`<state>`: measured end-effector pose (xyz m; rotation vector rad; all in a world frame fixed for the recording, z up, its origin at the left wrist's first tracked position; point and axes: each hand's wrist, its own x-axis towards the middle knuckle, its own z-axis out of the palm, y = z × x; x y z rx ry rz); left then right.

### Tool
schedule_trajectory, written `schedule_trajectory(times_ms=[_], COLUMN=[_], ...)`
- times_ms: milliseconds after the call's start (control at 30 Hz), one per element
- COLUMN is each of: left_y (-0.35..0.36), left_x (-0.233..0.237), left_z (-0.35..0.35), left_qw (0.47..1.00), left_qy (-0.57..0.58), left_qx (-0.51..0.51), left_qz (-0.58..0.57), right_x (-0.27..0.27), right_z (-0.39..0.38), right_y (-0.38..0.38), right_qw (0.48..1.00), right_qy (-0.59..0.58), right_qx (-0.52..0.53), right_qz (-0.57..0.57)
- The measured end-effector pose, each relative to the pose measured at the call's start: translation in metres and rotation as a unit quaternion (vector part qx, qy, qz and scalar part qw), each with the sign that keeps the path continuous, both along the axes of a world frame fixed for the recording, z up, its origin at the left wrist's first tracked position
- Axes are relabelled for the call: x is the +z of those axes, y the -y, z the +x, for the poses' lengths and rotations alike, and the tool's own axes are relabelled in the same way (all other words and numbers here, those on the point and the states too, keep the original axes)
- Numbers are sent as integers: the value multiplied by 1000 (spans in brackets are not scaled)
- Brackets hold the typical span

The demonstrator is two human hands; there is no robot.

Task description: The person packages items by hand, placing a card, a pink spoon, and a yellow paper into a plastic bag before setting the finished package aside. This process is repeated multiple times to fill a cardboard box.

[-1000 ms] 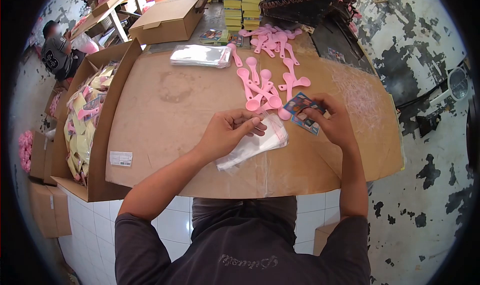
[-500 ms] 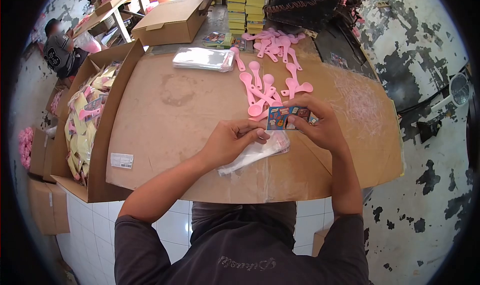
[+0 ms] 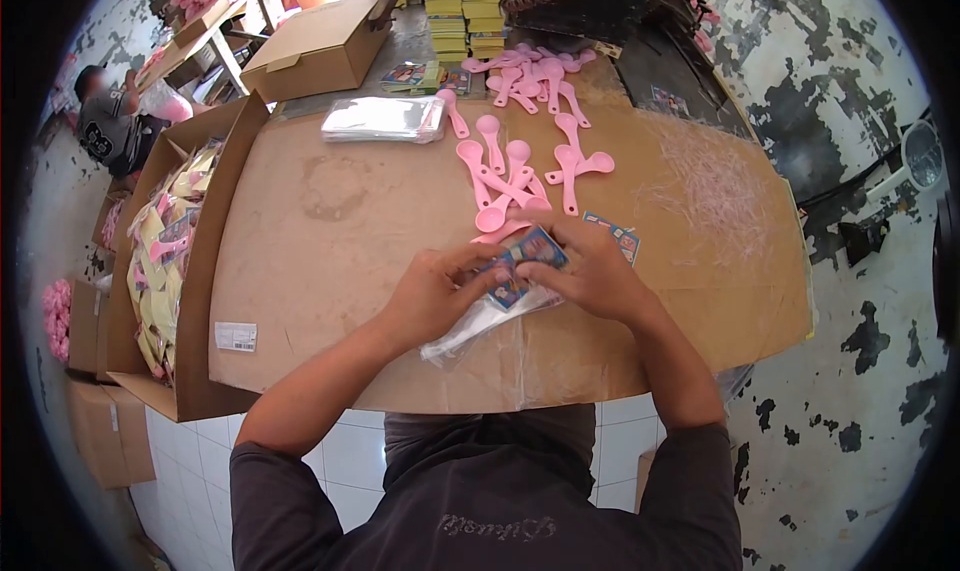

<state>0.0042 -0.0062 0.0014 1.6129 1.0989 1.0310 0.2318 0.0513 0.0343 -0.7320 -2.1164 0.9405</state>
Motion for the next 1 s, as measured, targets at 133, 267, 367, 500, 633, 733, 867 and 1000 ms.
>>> schedule_trajectory(times_ms=[133, 267, 367, 500, 633, 733, 867, 1000], left_y=[-6, -4, -2, -3, -3, -1, -1, -2], left_x=[-9, -5, 6, 1, 1, -1, 2, 0], left_z=[0, 0, 0, -3, -5, -3, -2, 0], left_qw=[986, 981, 985, 993, 993, 992, 989, 979], left_qy=[155, 169, 151, 102, 80, 78, 91, 176], left_qx=[13, 13, 33, 22, 0, -5, -6, -15], left_qz=[-65, -91, -77, -50, -90, -99, -118, -103], right_x=[-10, -6, -12, -13, -10, -10, -18, -28], right_z=[10, 4, 1, 2, 4, 12, 26, 24], right_y=[-10, -4, -5, -10, -14, -36, -79, -86], right_qw=[996, 999, 1000, 999, 997, 997, 914, 931], right_qy=[-33, 9, 24, -28, 7, 51, 255, 215], right_qx=[-33, 24, 17, -37, 51, -55, -283, -278], right_qz=[-77, -41, -10, -15, 53, 11, 143, 101])
